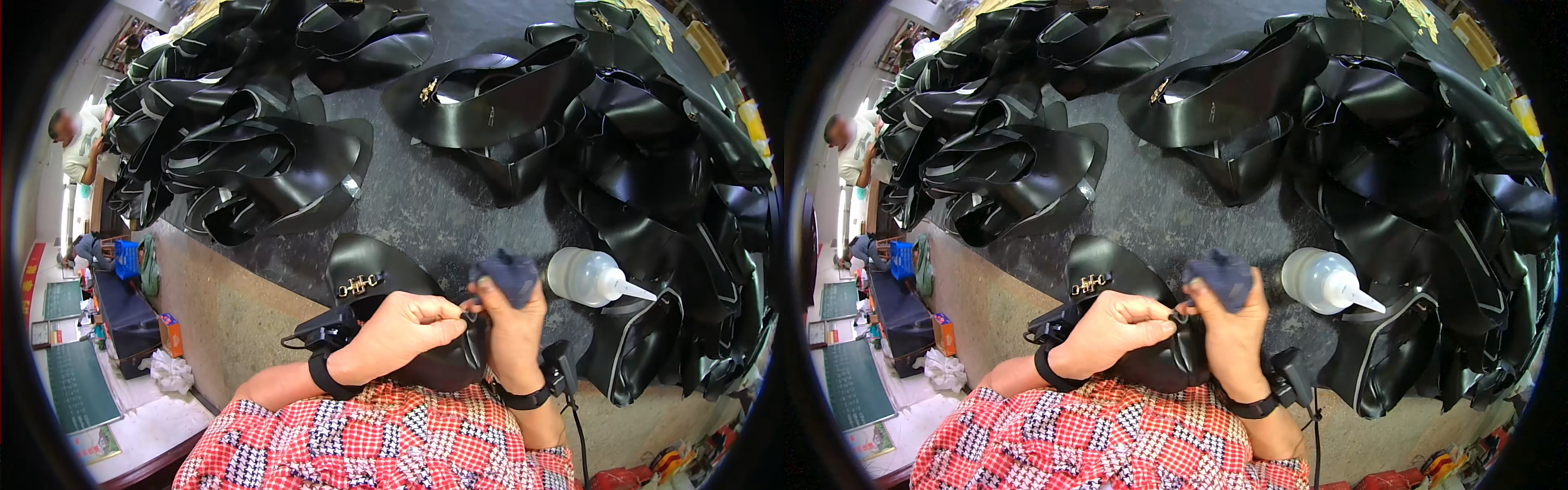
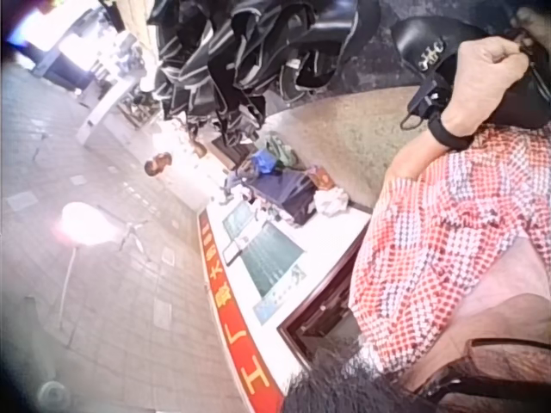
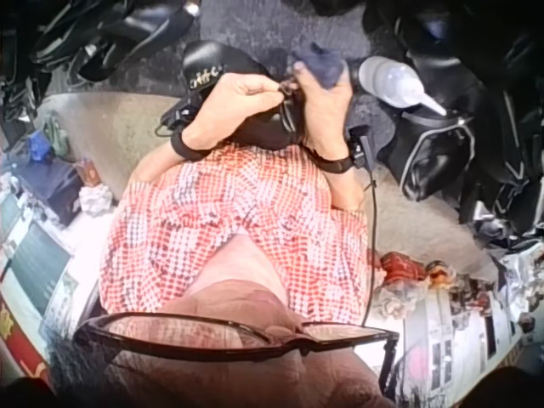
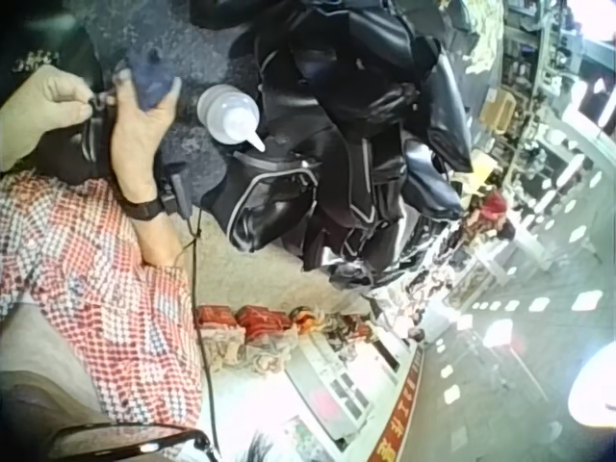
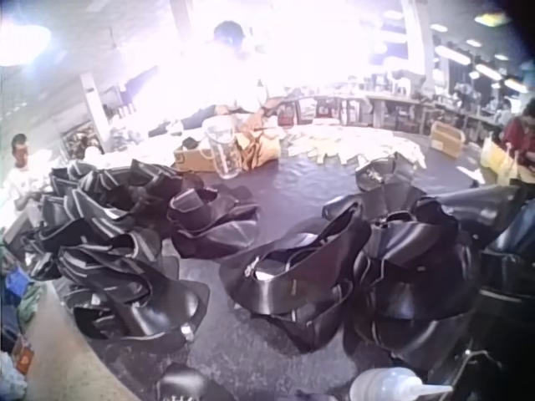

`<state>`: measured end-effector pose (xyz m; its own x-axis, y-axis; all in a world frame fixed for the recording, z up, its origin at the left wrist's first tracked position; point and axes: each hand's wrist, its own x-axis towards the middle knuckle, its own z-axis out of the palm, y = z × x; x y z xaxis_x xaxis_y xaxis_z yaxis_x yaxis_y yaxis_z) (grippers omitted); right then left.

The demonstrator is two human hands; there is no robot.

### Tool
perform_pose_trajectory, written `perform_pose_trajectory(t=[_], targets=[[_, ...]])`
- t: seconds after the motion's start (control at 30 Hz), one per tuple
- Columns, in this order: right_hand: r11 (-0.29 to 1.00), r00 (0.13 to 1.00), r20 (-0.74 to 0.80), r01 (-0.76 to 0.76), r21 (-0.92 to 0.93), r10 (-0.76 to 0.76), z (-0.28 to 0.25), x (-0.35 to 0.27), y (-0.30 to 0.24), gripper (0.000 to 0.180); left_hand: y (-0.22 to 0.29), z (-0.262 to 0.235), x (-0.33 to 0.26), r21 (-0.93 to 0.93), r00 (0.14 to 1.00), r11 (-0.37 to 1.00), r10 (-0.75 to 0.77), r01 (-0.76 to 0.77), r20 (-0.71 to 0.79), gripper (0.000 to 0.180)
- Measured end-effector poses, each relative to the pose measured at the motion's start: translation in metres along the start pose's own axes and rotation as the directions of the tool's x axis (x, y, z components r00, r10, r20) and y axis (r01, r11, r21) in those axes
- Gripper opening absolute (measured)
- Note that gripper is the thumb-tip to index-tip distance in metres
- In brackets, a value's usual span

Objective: Applying adhesive from a bottle and cleaning the surfaces of black shoe uppers at a manufacturing workstation.

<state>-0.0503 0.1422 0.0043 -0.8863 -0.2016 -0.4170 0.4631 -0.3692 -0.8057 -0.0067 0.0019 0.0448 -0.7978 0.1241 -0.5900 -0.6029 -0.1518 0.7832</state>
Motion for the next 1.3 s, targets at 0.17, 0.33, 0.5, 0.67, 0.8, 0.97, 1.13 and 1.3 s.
perform_pose_trajectory(t=[0.17, 0.33, 0.5, 0.67, 0.8, 0.97, 1.13, 1.3], targets=[[0.986, 0.981, 0.191, -0.011, 0.164, -0.021, -0.012, -0.007, -0.006, 0.029, 0.0, -0.002, 0.002, -0.051, 1.0, 0.998, -0.024, 0.024, 0.002, 0.014], [0.949, 0.945, 0.279, 0.235, -0.211, -0.172, -0.005, -0.007, 0.003, 0.031, -0.005, 0.005, 0.003, 0.008, 0.996, 0.998, 0.064, -0.063, -0.056, 0.01], [0.971, 0.993, 0.097, 0.087, -0.221, -0.067, 0.007, -0.007, 0.004, 0.024, -0.007, 0.003, 0.001, 0.226, 0.995, 0.969, 0.087, -0.097, 0.055, 0.009], [0.972, 0.99, 0.091, 0.121, -0.202, -0.104, 0.01, -0.005, 0.004, 0.022, -0.006, 0.004, 0.002, 0.216, 0.998, 0.975, 0.049, -0.053, 0.024, 0.009], [0.977, 0.99, 0.01, -0.141, 0.162, 0.141, 0.0, 0.002, -0.004, 0.028, -0.002, -0.003, 0.0, -0.014, 0.999, 0.999, -0.032, 0.032, 0.03, 0.013], [0.986, 0.994, 0.103, 0.023, 0.165, -0.041, -0.012, -0.004, -0.004, 0.037, 0.0, -0.004, 0.004, -0.034, 0.999, 0.999, -0.036, 0.036, -0.009, 0.014], [0.971, 0.972, 0.195, 0.166, -0.17, -0.131, 0.0, -0.007, -0.002, 0.03, -0.007, -0.002, 0.005, 0.022, 1.0, 1.0, 0.001, -0.001, 0.0, 0.016], [0.986, 0.987, 0.139, 0.102, -0.131, -0.084, -0.001, 0.001, -0.003, 0.024, 0.0, 0.003, 0.0, 0.177, 0.997, 0.982, 0.073, -0.068, -0.019, 0.013]])
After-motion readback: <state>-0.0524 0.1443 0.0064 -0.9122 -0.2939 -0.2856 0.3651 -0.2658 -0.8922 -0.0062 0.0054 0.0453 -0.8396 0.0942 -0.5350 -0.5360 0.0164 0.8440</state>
